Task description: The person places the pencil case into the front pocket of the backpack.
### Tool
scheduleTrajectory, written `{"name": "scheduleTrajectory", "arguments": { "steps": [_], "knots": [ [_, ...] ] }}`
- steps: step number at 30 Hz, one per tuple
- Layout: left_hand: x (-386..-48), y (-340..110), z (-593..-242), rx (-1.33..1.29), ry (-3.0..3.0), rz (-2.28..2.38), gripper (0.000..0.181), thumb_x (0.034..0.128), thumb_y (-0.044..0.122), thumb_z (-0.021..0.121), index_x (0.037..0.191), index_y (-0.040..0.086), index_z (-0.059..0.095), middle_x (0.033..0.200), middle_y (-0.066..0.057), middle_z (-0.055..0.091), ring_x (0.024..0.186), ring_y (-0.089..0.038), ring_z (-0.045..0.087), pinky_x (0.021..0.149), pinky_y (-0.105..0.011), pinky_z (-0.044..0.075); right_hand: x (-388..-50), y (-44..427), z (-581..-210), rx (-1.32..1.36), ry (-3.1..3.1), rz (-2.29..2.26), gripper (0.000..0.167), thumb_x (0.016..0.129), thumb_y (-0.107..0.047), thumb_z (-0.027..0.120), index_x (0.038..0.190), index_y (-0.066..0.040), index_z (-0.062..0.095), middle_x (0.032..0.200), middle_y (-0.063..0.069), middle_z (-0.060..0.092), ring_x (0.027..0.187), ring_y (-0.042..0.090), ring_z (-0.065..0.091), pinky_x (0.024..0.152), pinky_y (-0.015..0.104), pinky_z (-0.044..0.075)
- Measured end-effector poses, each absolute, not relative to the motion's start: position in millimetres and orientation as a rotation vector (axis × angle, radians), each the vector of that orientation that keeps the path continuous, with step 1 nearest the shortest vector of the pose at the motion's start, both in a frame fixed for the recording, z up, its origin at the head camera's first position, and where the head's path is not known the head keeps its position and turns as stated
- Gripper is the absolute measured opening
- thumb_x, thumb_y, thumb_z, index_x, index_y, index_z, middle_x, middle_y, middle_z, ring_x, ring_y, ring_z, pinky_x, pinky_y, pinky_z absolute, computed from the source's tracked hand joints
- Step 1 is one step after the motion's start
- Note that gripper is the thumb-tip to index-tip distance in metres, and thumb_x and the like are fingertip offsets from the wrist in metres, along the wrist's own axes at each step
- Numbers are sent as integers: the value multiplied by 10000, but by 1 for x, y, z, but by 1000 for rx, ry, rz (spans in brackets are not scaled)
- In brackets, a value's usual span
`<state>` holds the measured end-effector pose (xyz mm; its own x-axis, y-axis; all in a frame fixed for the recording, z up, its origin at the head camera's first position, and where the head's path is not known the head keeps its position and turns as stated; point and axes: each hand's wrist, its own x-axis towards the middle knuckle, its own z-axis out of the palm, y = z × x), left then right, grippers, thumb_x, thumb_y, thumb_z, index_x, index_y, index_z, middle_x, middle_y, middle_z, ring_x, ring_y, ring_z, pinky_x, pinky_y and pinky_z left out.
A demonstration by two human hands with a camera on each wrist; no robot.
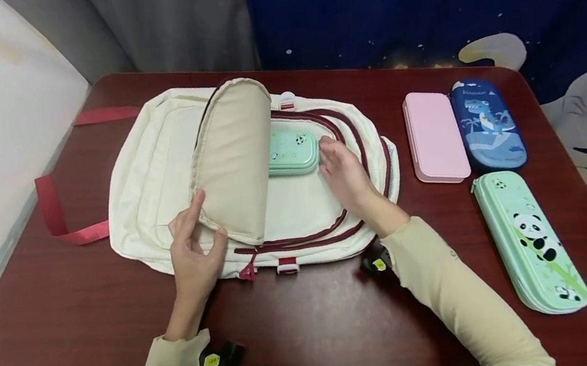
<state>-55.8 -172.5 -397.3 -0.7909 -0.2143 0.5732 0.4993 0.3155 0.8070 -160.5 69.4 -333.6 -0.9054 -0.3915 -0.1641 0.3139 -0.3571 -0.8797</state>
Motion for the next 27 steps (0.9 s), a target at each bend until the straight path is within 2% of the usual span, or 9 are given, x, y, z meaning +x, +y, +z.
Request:
{"name": "scheduleTrajectory", "arguments": {
  "steps": [4,8,13,18,27],
  "knots": [
    [-57,-170,-396,-256,-1984,-1533,635,731,-115,601,1341,29,494,1074,-124,569,1029,-246,362,873,-342,217,-161,62,-339,-78,1464,-2333,686,979,-350,241,1466,-36,-127,1539,64,-149,1392,145,-99,1096,277,-6],
    [-56,-166,-385,-263,-1988,-1526,635,721,-152,590,1331,-4,492,1072,-164,569,1023,-244,360,872,-334,219,-162,59,-340,-94,1486,-2344,728,975,-431,247,1470,-38,-115,1542,66,-137,1392,143,-96,1097,280,-2],
    [-52,-158,-367,-275,-1982,-1532,594,703,-203,567,1283,-106,484,1048,-248,552,1010,-258,356,859,-330,226,-162,59,-340,-128,1458,-2370,806,951,-456,331,1467,-21,-110,1544,78,-116,1397,148,-66,1097,272,11],
    [-50,-156,-363,-248,-1998,-1521,590,702,-212,556,1279,-118,477,1077,-273,541,1017,-250,345,854,-331,239,-166,49,-341,-149,1472,-2366,885,922,-512,367,1460,-5,-119,1539,105,-125,1399,170,-60,1099,279,26],
    [-47,-162,-368,-144,-2009,-1522,614,689,-244,524,1287,-111,478,927,-272,508,979,-249,318,840,-322,225,-178,20,-343,-46,1415,-2385,724,951,-425,243,1478,-14,-34,1545,119,-38,1403,206,-12,1103,308,71]
  ]
}}
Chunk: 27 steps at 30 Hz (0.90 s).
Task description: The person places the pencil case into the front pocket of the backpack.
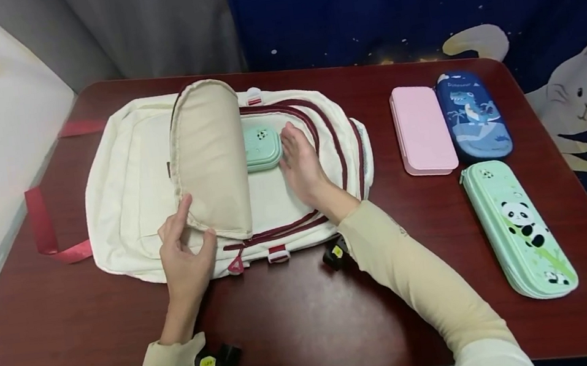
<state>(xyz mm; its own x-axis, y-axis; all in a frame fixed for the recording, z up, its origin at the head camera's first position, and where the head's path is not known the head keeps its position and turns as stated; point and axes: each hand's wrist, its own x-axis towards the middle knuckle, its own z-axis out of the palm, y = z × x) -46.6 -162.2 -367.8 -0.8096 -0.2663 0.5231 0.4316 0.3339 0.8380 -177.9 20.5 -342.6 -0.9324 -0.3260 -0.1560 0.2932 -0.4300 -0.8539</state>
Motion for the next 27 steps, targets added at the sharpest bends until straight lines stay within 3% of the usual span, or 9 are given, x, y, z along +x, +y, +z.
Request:
{"name": "scheduleTrajectory", "arguments": {
  "steps": [7,14,17,20,24,27],
  "knots": [
    [-45,-163,-368,-82,-2032,-1580,599,703,-235,504,1289,-116,473,912,-284,496,909,-296,303,778,-341,282,-179,29,-342,13,1398,-2364,696,958,-432,262,1487,-44,28,1533,136,114,1392,226,124,1101,356,116],
    [-47,-167,-368,-132,-2082,-1627,579,728,-224,465,1298,-117,462,1095,-284,529,837,-299,306,717,-298,309,-167,61,-344,-9,1672,-2232,606,987,-298,306,1461,13,93,1482,216,228,1368,259,215,1097,304,123],
    [-48,-168,-368,-168,-2098,-1634,570,721,-219,458,1282,-119,480,1109,-274,552,810,-296,315,673,-314,298,-157,78,-345,-97,2009,-2039,534,974,-217,403,1413,50,260,1418,220,346,1314,257,327,1066,319,231],
    [-50,-168,-367,-197,-2120,-1624,561,715,-191,461,1268,-112,500,908,-246,554,774,-318,312,637,-334,279,-150,91,-343,-322,2496,-1613,473,920,-204,527,1322,31,446,1347,174,451,1256,250,408,1026,359,304],
    [-50,-168,-366,-219,-2132,-1627,550,714,-169,465,1259,-107,514,785,-218,495,757,-339,305,627,-344,276,-152,98,-343,-625,2944,-912,559,853,-298,608,1305,9,492,1399,182,385,1354,314,220,1074,459,173],
    [-50,-167,-366,-228,-2132,-1645,552,710,-191,468,1253,-107,519,928,-249,562,766,-315,317,637,-336,284,-160,96,-349,-731,2975,-538,674,870,-393,563,1384,12,402,1481,200,247,1391,333,-3,1079,518,43]
  ]
}}
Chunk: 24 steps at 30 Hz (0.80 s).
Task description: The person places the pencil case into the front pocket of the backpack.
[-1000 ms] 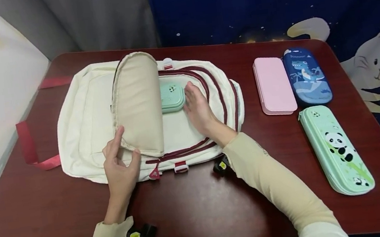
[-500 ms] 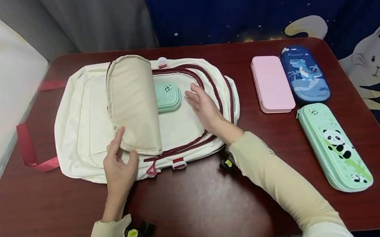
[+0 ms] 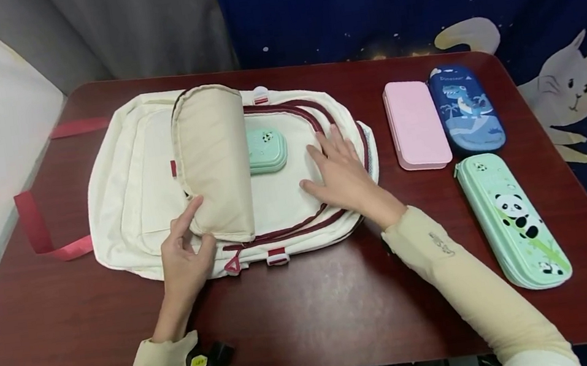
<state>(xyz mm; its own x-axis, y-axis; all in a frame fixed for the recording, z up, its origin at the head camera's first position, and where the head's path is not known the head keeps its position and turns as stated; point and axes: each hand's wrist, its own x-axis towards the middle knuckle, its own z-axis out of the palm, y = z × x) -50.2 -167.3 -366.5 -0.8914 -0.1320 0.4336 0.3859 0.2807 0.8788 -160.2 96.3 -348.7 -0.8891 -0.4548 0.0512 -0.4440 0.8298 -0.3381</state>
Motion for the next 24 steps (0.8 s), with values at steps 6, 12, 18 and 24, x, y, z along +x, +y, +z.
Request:
{"name": "scheduleTrajectory", "arguments": {
  "steps": [6,12,18,24],
  "knots": [
    [-51,-167,-366,-248,-2131,-1693,563,701,-221,472,1247,-97,532,1083,-259,569,822,-236,371,715,-292,333,-175,85,-362,-861,2823,-265,729,938,-489,373,1482,-49,170,1545,88,81,1395,249,-79,1077,515,-7],
    [-54,-165,-365,-266,-2141,-1692,558,699,-225,485,1233,-78,555,1098,-218,582,872,-250,418,792,-234,352,-177,88,-363,-868,2824,-168,751,935,-546,332,1493,-89,122,1552,28,9,1400,267,-4,1068,539,64],
    [-55,-166,-364,-263,-2154,-1665,560,690,-225,493,1225,-76,563,1038,-213,593,841,-250,406,745,-250,346,-179,82,-360,-797,2807,-92,832,873,-689,292,1504,-177,115,1552,70,-5,1393,324,6,1045,566,118],
    [-54,-167,-365,-245,-2159,-1650,562,685,-229,490,1220,-77,567,1017,-210,599,835,-252,407,735,-253,344,-179,70,-356,-686,2792,-86,926,777,-797,312,1505,-250,139,1543,105,99,1383,364,59,1037,592,118]
  ]
}}
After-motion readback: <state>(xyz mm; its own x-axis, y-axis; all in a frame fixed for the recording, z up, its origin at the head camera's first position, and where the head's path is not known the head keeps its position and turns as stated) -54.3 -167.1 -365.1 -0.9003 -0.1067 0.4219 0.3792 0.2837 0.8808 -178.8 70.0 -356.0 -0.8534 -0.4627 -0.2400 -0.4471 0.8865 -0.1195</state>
